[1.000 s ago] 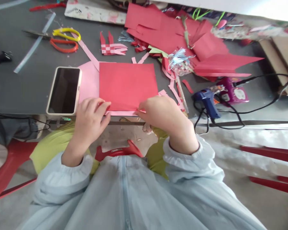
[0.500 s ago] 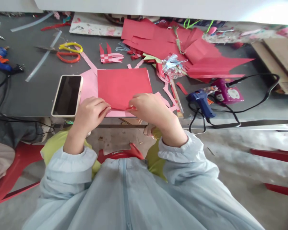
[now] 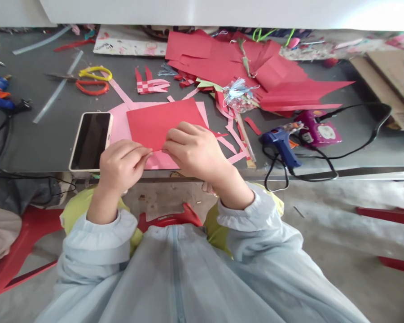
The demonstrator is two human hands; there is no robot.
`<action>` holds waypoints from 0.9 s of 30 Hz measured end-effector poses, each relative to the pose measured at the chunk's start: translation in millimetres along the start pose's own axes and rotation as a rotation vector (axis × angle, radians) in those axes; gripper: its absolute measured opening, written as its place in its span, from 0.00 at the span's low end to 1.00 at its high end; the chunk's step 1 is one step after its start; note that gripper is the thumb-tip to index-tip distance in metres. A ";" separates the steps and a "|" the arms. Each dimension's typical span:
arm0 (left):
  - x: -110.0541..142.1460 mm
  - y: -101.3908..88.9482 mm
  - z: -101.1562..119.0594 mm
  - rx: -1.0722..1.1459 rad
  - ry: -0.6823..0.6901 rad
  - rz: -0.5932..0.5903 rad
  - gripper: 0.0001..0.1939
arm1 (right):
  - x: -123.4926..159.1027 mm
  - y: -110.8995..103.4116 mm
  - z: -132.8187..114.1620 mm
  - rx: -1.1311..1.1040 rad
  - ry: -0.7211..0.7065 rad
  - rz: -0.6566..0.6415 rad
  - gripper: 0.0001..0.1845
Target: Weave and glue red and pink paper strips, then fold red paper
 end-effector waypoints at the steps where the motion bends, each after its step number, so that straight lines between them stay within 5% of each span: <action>1: 0.4 -1.4 -3.5 -0.004 -0.012 -0.001 0.05 | 1.7 -3.0 4.1 0.004 0.001 0.019 0.17; 15: 8.8 -17.4 -39.7 -0.004 -0.103 0.047 0.02 | 39.4 -47.1 68.5 -0.037 0.091 0.147 0.17; 27: 4.6 -9.8 -45.4 0.183 -0.160 0.001 0.03 | 69.0 -66.9 82.7 -0.077 0.112 0.229 0.11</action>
Point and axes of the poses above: each hand's wrist, its own x-axis away from the middle knuckle, its own y-axis out of the palm, z = x × y, the point moved 10 cm from there along -x, towards the middle knuckle, and after that the axes turned 11 degrees about -x, right-handed, at the moved point
